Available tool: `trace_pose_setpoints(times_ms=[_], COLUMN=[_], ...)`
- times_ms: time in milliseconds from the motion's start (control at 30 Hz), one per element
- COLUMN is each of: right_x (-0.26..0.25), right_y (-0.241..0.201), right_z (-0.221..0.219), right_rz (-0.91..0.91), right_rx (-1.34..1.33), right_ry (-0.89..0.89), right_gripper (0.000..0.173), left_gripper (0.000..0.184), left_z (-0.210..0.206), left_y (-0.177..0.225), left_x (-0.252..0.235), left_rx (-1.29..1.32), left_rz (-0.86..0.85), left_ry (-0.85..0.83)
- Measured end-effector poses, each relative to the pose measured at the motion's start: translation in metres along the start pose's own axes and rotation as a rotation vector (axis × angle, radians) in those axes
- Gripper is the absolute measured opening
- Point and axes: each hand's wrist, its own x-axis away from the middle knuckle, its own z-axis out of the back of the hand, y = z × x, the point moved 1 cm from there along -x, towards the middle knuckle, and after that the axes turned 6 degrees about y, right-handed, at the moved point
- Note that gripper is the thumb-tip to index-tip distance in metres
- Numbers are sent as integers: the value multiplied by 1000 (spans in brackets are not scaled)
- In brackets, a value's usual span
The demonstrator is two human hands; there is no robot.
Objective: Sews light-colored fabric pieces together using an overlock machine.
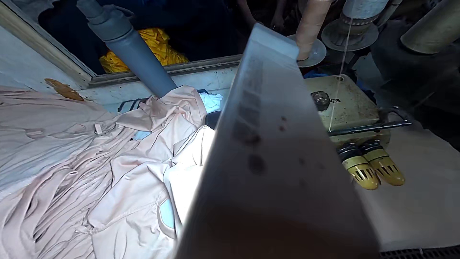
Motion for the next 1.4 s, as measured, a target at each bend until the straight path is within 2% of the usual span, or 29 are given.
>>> trace_pose_setpoints(times_ms=[133, 333, 467, 567, 600, 700, 733, 833, 867, 967, 1033, 1133, 1233, 1400], right_x=[-19, -39, -32, -24, -23, -33, -31, -11, -10, -15, -19, -25, -25, -24], right_y=[-12, -20, -23, -27, -35, -91, -89, -30, -21, -20, -22, -24, -23, -23], right_z=[-11, -23, -13, -7, -8, -35, -35, -5, -3, -9, -14, -19, -20, -21], right_rz=[8, 43, 39, 14, -25, -320, -305, -16, 22, 7, -3, -3, 6, -7], right_rx=[6, 30, 14, 11, 25, 182, 166, -19, -35, -60, -61, -59, -59, -57], right_ry=[61, 131, 98, 64, 67, 200, 204, 27, 13, 54, 87, 114, 107, 112], right_gripper=[11, 13, 13, 13, 14, 22, 22, 17, 18, 22, 24, 20, 18, 19], left_gripper=[23, 26, 21, 21, 20, 20, 20, 18, 18, 18, 19, 19, 23, 22], left_z=[-13, -19, -6, 4, 7, 14, 16, 11, 8, -6, -19, -25, -26, -29], left_y=[-7, -18, -17, -15, -15, -9, -5, 5, 7, 5, -6, -11, -11, -13], left_x=[-29, -53, -38, -20, -14, -1, 1, 2, -2, -18, -23, -29, -24, -18], left_rx=[-165, -118, -57, -107, -99, 4, 53, 119, 95, -72, -195, -219, -214, -214], left_rz=[-15, 73, 192, 215, 222, 236, 241, 175, 137, 19, -3, 29, 48, 6], left_ry=[44, 188, 110, 69, 71, 84, 74, 70, 55, 47, 83, 139, 127, 170])
